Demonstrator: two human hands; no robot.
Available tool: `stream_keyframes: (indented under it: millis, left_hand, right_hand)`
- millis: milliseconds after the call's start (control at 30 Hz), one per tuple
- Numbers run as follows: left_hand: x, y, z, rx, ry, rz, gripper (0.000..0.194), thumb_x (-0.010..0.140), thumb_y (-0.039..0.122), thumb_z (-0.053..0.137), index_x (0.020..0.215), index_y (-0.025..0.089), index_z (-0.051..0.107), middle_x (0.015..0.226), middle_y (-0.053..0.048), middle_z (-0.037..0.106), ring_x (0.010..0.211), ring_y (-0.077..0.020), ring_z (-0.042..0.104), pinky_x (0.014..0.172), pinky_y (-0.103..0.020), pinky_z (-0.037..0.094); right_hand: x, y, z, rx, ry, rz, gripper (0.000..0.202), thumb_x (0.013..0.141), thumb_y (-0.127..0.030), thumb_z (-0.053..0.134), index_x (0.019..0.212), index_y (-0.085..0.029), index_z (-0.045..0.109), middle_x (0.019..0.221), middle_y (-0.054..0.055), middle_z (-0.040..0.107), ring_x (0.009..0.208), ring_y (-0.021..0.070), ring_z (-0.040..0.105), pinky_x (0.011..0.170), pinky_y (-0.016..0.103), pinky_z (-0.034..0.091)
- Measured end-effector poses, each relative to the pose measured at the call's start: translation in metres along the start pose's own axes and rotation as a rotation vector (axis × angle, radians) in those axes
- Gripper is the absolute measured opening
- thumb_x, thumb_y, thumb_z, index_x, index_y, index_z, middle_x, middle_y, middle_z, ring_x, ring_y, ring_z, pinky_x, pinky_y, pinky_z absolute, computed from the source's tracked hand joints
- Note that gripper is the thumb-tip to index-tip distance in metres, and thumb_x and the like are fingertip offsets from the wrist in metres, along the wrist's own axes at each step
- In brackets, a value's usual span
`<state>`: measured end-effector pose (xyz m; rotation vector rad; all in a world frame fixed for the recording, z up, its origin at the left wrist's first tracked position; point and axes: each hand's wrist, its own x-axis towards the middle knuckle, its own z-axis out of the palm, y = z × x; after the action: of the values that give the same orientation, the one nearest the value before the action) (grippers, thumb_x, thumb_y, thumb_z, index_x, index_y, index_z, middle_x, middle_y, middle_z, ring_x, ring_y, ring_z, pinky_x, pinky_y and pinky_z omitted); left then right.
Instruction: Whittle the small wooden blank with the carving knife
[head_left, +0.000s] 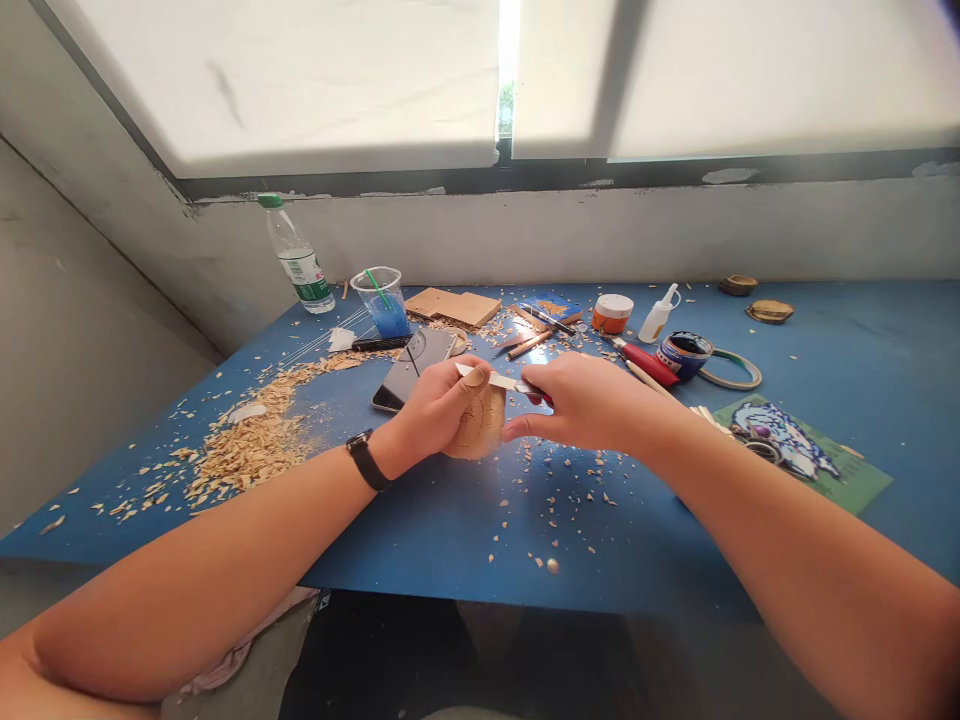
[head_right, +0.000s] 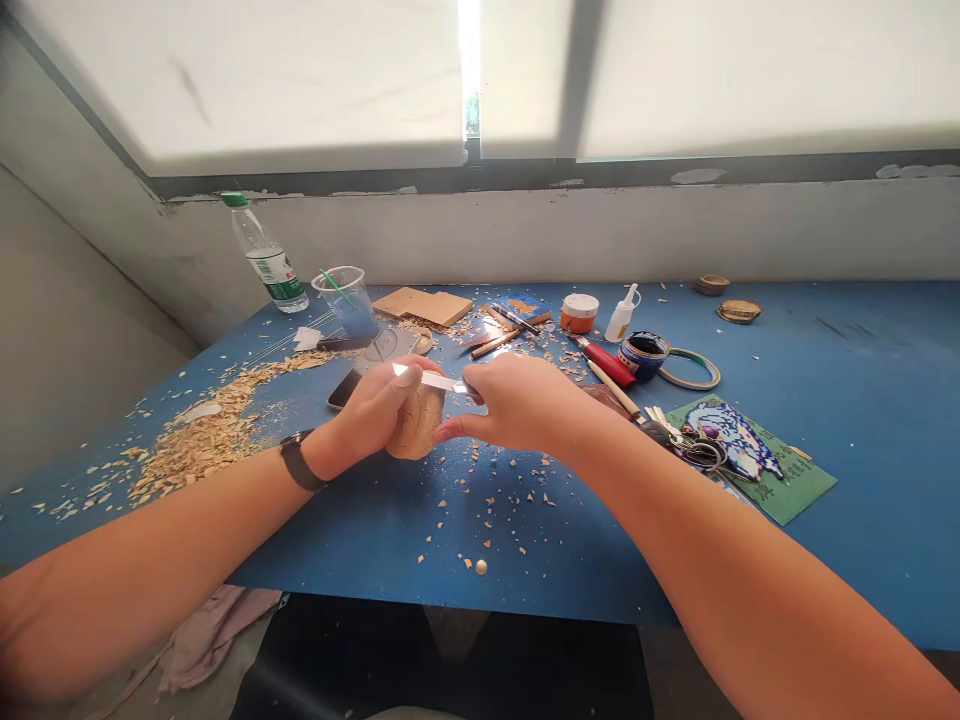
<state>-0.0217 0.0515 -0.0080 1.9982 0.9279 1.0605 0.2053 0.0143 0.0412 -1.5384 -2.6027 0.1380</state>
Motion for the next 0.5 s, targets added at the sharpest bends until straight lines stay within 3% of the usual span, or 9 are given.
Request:
stream_keyframes:
  millis: [133, 267, 500]
  left_hand:
    - [0.002, 0.003, -0.004, -0.064, -0.040, 0.032, 0.057, 0.097, 0.071, 0.061, 0.104, 0.017, 0.075, 0.102, -0.010, 0.076, 0.090, -0.0217, 0.069, 0.080, -0.033, 0.055]
    - [0.002, 0.001, -0.005, -0.120, -0.058, 0.041, 0.048, 0.097, 0.063, 0.067, 0.105, 0.016, 0.076, 0.105, -0.011, 0.076, 0.092, -0.0214, 0.069, 0.081, -0.032, 0.056]
    - [0.003, 0.006, -0.008, -0.160, 0.055, 0.009, 0.047, 0.095, 0.063, 0.070, 0.100, 0.017, 0.077, 0.093, -0.008, 0.077, 0.085, -0.0201, 0.068, 0.071, -0.030, 0.055]
  right_hand:
    - [0.001, 0.005, 0.001, 0.070, 0.059, -0.068, 0.052, 0.090, -0.072, 0.073, 0.097, -0.021, 0.063, 0.082, 0.001, 0.065, 0.067, 0.0159, 0.049, 0.059, 0.031, 0.028]
    - [0.003, 0.009, 0.001, 0.142, 0.069, -0.083, 0.049, 0.086, -0.067, 0.080, 0.092, -0.023, 0.060, 0.076, -0.002, 0.062, 0.066, 0.0152, 0.049, 0.059, 0.031, 0.028]
    - [0.004, 0.013, -0.002, 0.178, 0.111, -0.076, 0.040, 0.088, -0.045, 0.084, 0.082, -0.024, 0.050, 0.081, -0.002, 0.063, 0.069, 0.0140, 0.050, 0.062, 0.030, 0.031]
